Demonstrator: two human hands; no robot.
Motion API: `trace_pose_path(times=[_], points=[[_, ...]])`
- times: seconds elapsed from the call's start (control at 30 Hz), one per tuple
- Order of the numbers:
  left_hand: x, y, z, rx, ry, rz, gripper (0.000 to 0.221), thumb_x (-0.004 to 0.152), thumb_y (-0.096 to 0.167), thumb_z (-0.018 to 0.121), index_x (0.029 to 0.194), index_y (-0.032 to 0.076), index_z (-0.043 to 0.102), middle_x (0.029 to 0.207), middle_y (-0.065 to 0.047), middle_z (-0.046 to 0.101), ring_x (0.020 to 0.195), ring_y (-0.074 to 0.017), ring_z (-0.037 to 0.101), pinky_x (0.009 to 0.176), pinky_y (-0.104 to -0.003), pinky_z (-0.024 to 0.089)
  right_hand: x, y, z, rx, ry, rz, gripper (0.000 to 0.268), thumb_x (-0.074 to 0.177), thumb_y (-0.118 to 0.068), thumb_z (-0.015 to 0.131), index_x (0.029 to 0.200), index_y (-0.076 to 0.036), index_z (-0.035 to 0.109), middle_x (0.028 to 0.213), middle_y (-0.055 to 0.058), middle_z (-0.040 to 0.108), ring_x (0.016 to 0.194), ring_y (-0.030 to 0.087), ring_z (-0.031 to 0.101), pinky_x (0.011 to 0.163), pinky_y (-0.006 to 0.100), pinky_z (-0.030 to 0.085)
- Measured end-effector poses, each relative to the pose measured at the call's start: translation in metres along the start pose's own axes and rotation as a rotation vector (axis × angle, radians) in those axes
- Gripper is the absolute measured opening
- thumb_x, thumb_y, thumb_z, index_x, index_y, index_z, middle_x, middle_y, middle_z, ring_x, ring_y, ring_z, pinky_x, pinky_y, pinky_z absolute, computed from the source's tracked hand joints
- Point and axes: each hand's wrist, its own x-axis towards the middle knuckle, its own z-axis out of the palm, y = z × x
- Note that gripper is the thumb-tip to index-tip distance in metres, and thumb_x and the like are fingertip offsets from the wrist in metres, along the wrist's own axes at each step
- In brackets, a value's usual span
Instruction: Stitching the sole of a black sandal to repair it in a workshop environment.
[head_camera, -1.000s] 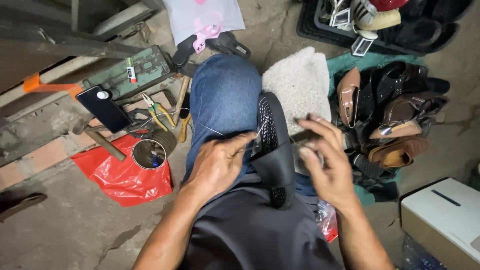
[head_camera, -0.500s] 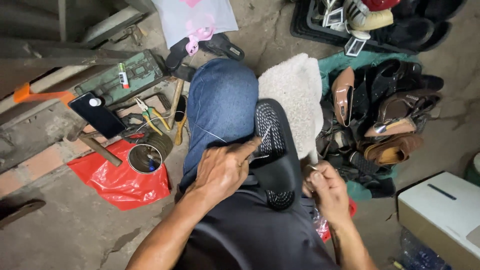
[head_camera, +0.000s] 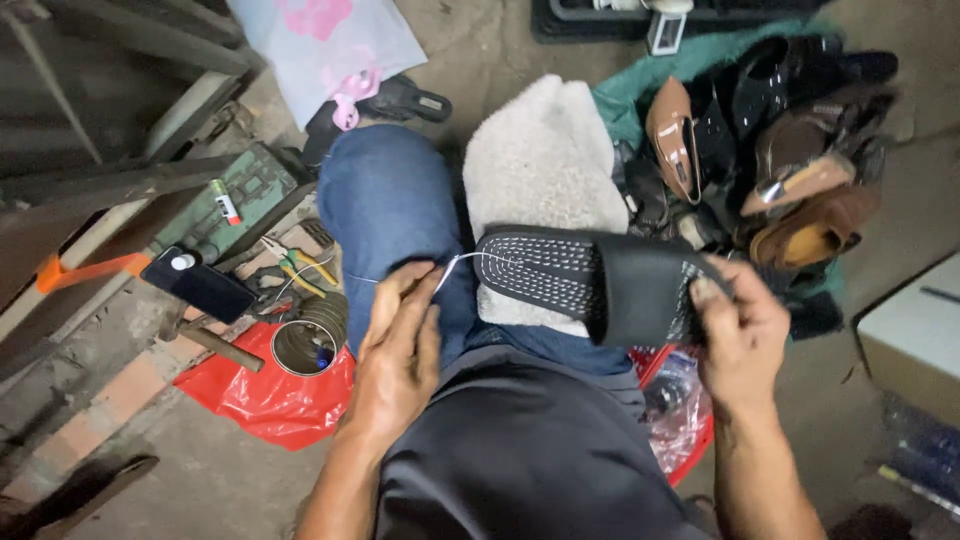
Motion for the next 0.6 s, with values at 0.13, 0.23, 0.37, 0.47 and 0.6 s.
trace_pose_path(times=[0.13, 0.23, 0.37, 0.47, 0.6], points=[[0.0, 0.01, -0.01, -0.026, 0.036, 0.062, 0.035, 0.107, 0.003, 0.05, 0.141, 0.0, 0.057, 0.136, -0.019, 0.056, 0.128, -0.0288, 0.059, 0.112, -0.034, 0.047, 0.011, 0.001, 0.004, 0.222, 0.105, 0.12, 0.019, 0.1, -0.024, 0.066, 0.111, -0.009, 0.068, 0.099, -0.004, 0.067, 0.086, 0.005, 0.058, 0.078, 0.021, 0.049], [0.003, 0.021, -0.016, 0.126, 0.003, 0.002, 0.038, 0.109, 0.008, 0.051, 0.146, 0.013, 0.056, 0.131, -0.003, 0.068, 0.114, -0.0166, 0.071, 0.095, -0.027, 0.053, 0.016, 0.007, 0.008, 0.438, 0.189, 0.148, 0.023, 0.095, -0.026, 0.072, 0.109, -0.008, 0.069, 0.096, 0.0, 0.07, 0.082, 0.009, 0.063, 0.074, 0.026, 0.056], [0.01, 0.034, -0.016, 0.162, -0.087, -0.036, 0.041, 0.108, 0.019, 0.048, 0.148, 0.015, 0.053, 0.129, -0.003, 0.067, 0.107, -0.0217, 0.07, 0.087, -0.035, 0.053, 0.023, 0.01, 0.008, 0.44, 0.259, 0.091, 0.024, 0.098, -0.032, 0.072, 0.105, -0.01, 0.068, 0.094, -0.003, 0.066, 0.084, 0.008, 0.06, 0.077, 0.024, 0.053], [0.018, 0.044, -0.012, 0.08, -0.128, 0.081, 0.037, 0.105, 0.01, 0.054, 0.143, 0.01, 0.057, 0.126, -0.006, 0.067, 0.102, -0.0209, 0.071, 0.085, -0.033, 0.055, 0.03, 0.01, 0.009, 0.43, 0.286, 0.074, 0.027, 0.098, -0.034, 0.072, 0.107, -0.01, 0.07, 0.097, -0.003, 0.068, 0.088, 0.008, 0.061, 0.081, 0.024, 0.054], [0.025, 0.052, -0.004, 0.111, -0.175, 0.241, 0.038, 0.103, 0.0, 0.052, 0.14, 0.006, 0.059, 0.12, -0.006, 0.068, 0.101, -0.02, 0.072, 0.078, -0.034, 0.058, 0.031, 0.009, 0.011, 0.413, 0.29, 0.068, 0.025, 0.099, -0.035, 0.071, 0.107, -0.011, 0.069, 0.098, -0.005, 0.066, 0.09, 0.006, 0.06, 0.082, 0.022, 0.053]])
